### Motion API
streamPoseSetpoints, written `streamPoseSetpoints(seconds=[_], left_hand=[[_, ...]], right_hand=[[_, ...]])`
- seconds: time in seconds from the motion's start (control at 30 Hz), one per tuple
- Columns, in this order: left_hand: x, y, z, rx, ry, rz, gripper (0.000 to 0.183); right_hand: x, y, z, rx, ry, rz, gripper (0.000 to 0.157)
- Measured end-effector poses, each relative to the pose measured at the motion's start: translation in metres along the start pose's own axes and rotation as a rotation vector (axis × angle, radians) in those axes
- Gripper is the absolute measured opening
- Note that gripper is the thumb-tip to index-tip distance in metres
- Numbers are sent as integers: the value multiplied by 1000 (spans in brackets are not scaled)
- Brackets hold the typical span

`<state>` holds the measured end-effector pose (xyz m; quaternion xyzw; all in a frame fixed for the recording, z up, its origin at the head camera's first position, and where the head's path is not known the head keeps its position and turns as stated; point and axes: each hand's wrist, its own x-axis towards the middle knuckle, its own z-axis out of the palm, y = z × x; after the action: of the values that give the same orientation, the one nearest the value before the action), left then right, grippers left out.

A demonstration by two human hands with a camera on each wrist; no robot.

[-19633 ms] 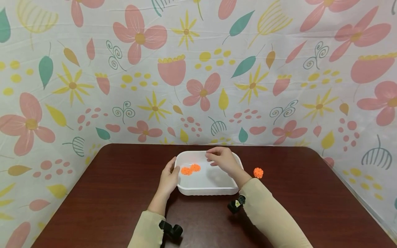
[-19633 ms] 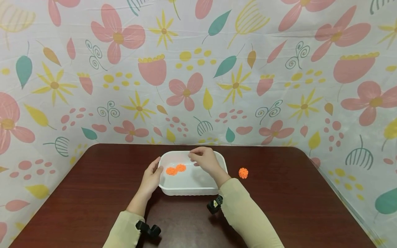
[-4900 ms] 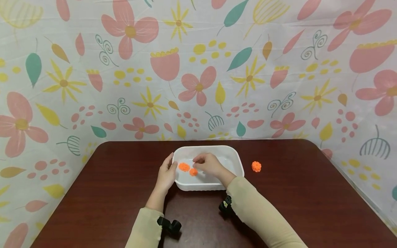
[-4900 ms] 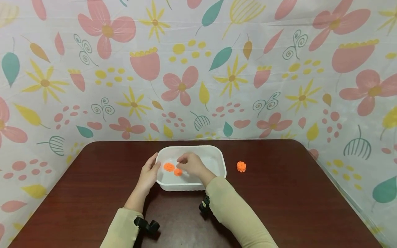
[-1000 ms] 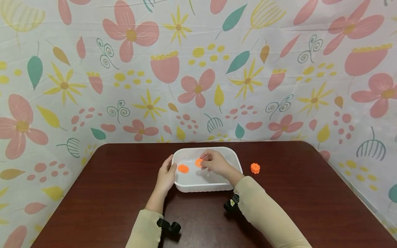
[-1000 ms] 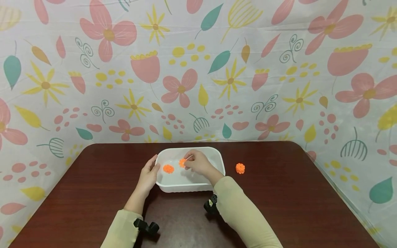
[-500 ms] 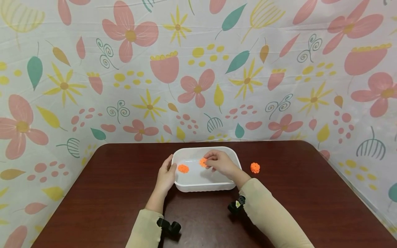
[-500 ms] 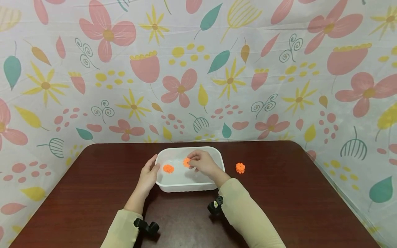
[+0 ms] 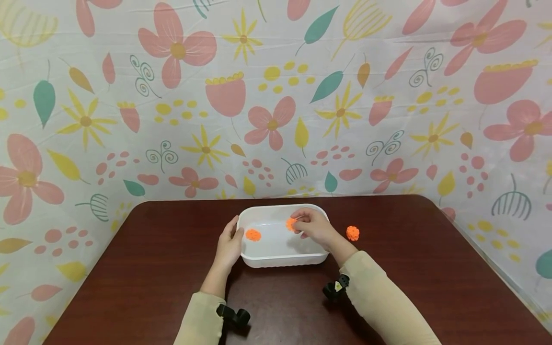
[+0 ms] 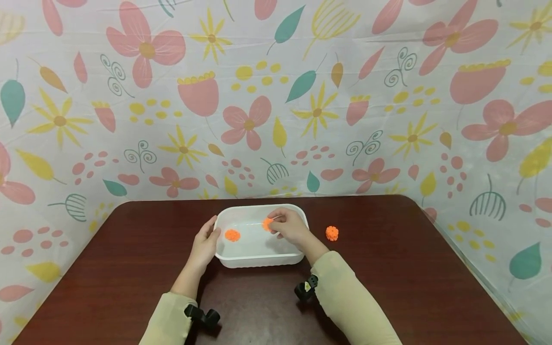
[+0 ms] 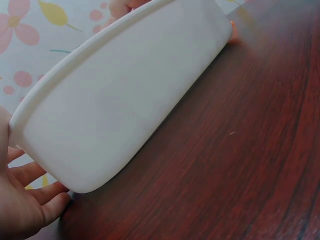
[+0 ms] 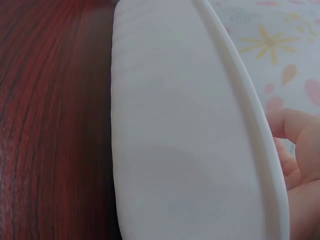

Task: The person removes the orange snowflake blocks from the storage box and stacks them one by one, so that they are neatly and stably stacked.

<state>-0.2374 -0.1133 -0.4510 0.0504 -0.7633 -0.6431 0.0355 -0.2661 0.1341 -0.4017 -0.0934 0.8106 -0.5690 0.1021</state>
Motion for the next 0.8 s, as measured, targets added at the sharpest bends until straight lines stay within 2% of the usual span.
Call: streamPoseSetpoints(seconds=[0.17,0.37,0.6,0.8], left_hand=[[-1,0,0,-3,-3,1,49],[0,-1,1,4,3,3,49],[0,-2,1,5,6,9,49],[0,-1,1,2,5,12,49]], right_hand=[[-3,2,-9,-19,43,26,25],[-8,3,-21,21,78,54,26],[-15,3,-34,58,94,15,28],[-19,5,-45,90,132,28,31]])
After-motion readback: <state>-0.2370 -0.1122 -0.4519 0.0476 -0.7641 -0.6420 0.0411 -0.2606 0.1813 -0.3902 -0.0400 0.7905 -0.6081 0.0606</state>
